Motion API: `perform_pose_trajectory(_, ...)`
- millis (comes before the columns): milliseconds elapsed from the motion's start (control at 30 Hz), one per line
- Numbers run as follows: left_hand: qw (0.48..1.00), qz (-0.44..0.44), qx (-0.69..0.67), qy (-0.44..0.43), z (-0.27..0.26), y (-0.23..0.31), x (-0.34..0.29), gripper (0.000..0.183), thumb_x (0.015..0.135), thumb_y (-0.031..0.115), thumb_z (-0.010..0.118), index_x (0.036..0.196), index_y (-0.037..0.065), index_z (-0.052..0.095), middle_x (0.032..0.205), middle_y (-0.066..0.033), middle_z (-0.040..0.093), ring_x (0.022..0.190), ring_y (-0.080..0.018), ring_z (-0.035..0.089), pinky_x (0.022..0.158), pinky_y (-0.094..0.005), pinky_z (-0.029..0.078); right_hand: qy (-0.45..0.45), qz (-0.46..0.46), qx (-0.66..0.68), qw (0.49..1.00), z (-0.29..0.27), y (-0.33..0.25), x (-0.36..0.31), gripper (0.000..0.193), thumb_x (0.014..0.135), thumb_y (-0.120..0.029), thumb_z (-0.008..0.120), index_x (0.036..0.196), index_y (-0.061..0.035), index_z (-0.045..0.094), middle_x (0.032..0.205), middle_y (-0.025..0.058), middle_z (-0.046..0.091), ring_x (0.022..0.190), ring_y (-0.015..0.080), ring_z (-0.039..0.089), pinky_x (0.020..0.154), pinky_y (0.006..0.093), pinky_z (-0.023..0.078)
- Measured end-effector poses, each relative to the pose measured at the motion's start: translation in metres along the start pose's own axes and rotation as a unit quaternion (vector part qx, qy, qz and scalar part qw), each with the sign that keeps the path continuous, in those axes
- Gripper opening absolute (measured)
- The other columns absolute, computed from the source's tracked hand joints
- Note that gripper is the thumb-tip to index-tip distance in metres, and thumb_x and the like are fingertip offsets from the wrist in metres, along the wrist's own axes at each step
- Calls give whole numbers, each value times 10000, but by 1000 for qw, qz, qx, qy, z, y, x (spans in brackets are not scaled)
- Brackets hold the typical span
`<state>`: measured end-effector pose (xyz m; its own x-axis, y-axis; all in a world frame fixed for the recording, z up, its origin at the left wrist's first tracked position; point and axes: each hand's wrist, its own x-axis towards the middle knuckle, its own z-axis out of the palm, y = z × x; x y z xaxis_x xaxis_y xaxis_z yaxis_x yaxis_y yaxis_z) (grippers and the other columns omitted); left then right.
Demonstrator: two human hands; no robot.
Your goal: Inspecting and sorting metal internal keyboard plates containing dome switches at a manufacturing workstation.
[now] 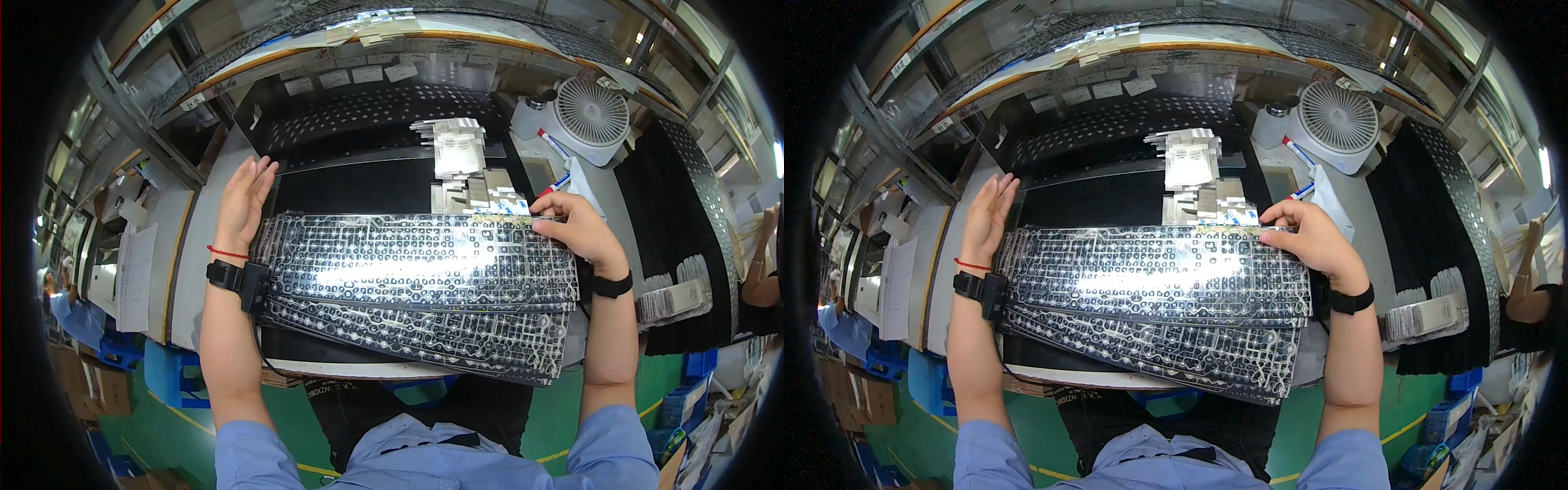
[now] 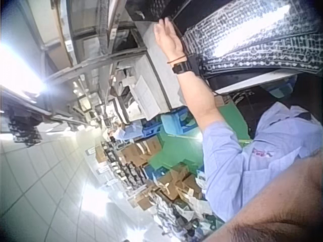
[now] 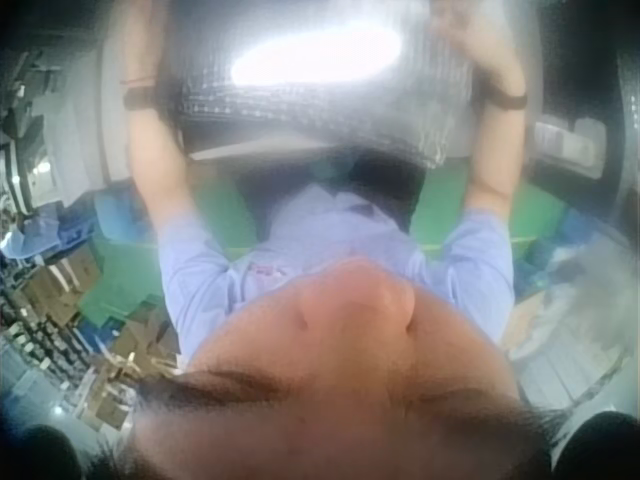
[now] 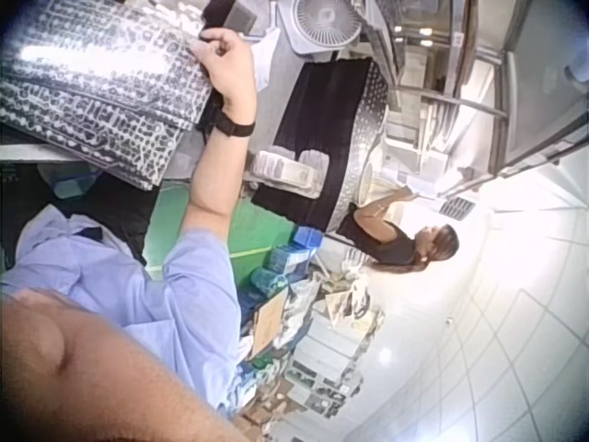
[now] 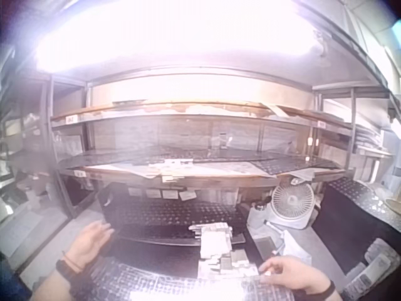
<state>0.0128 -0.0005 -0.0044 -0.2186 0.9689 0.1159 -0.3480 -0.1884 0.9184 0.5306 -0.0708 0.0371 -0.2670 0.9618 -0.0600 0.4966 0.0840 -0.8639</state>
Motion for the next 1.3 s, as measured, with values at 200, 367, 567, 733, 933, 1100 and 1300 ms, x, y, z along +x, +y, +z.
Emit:
perform_pose_trajectory(200,998,-38,12,-54,-3,7,-1,408,1018,206,496,1328,-54,449,1305,-212,550,1180,-277,581,997,-341,491,51,-39,9,998,2,0,1,126,841,-109,732,881,-3,678,778,-20,622,716,51,536,652,214,430)
perform_pose_trajectory(367,991,-76,53,-101,11,10,-10,395,1017,249,500,1285,-41,507,1224,-175,616,1079,-218,633,921,-297,525,122,-84,50,988,3,6,5,101,864,-94,707,858,-11,649,796,-23,620,725,50,532,659,212,430)
perform_pose_trajectory(567,955,-110,182,-206,10,13,-13,244,1000,227,544,1113,26,624,869,6,668,663,-4,549,551,-156,393,168,-103,67,978,4,6,7,97,888,-90,687,877,-7,638,787,-32,608,727,39,522,655,200,421)
perform_pose_trajectory(733,973,-72,139,-172,18,6,-16,144,994,168,550,1022,54,633,871,26,663,730,-29,591,657,-184,477,193,-94,155,964,4,13,12,98,929,-98,646,944,-3,631,769,-52,597,692,11,496,622,186,393)
perform_pose_trajectory(933,984,-55,99,-139,7,6,-10,155,1005,165,529,1031,42,620,924,2,671,812,-58,614,754,-219,500,186,-79,201,959,4,9,12,163,985,-186,584,947,-36,638,755,-73,586,630,-7,458,570,168,336)
perform_pose_trajectory(1100,986,-64,87,-130,11,8,-11,162,1009,175,521,1022,44,617,936,-7,669,847,-68,614,791,-228,492,188,-79,184,961,-1,16,13,172,989,-193,575,930,-45,639,744,-79,578,614,-10,451,564,168,335)
perform_pose_trajectory(1300,984,-50,88,-146,4,6,-9,157,1008,174,520,1005,51,617,947,-9,671,851,-73,619,795,-230,492,191,-86,204,956,2,12,14,165,988,-186,577,930,-46,641,752,-70,593,606,-10,455,555,162,335)
